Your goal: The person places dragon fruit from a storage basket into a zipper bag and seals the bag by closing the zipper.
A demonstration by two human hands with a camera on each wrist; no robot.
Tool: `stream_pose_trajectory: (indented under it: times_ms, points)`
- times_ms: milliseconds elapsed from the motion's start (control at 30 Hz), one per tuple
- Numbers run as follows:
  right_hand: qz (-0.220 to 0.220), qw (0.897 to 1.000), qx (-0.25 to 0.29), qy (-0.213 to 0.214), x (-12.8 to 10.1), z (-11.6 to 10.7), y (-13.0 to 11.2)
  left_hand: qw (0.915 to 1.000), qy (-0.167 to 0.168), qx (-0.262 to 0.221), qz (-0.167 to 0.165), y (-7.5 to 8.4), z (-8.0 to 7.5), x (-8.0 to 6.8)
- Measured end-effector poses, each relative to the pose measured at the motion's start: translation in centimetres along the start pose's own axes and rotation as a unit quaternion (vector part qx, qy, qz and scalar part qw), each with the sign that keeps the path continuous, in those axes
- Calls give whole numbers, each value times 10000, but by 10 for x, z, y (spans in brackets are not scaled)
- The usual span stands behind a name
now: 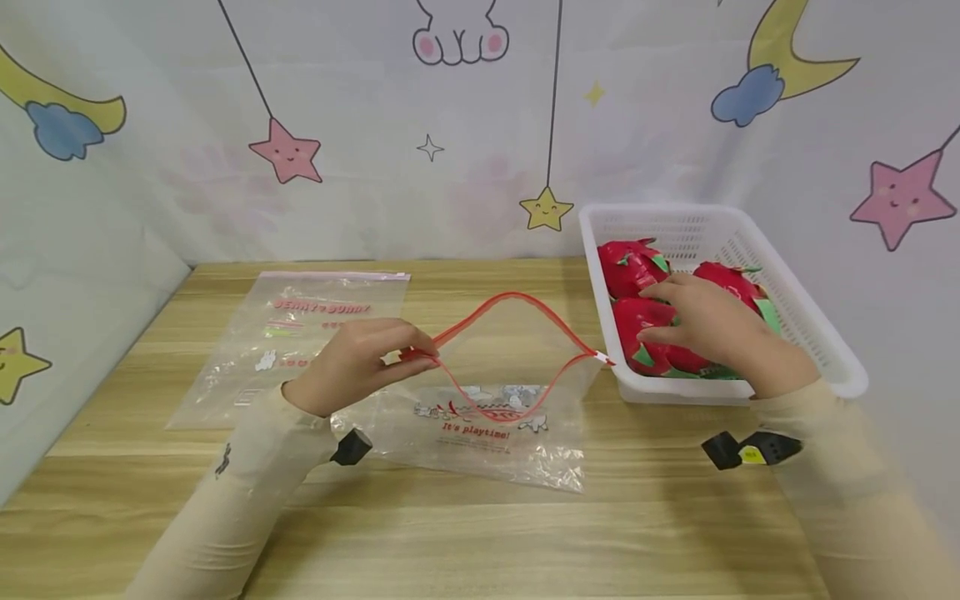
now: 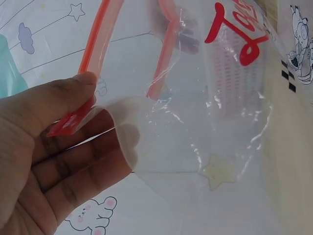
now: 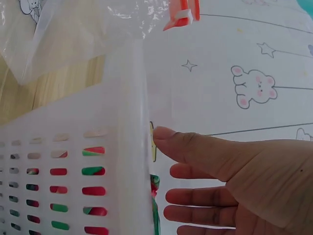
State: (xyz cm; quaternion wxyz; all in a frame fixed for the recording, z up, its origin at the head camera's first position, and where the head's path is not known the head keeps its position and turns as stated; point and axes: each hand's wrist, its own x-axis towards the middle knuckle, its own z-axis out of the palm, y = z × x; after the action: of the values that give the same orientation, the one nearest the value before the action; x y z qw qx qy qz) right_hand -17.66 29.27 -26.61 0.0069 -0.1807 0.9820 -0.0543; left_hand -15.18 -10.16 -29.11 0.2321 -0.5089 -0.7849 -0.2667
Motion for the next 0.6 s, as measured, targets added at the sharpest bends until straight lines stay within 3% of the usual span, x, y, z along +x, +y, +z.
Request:
stream_pose_trajectory:
  times_ms: [600]
  points:
    - [421,9972,-198,-589,9,11,21,10000,26,-15,-11,2,-1,2]
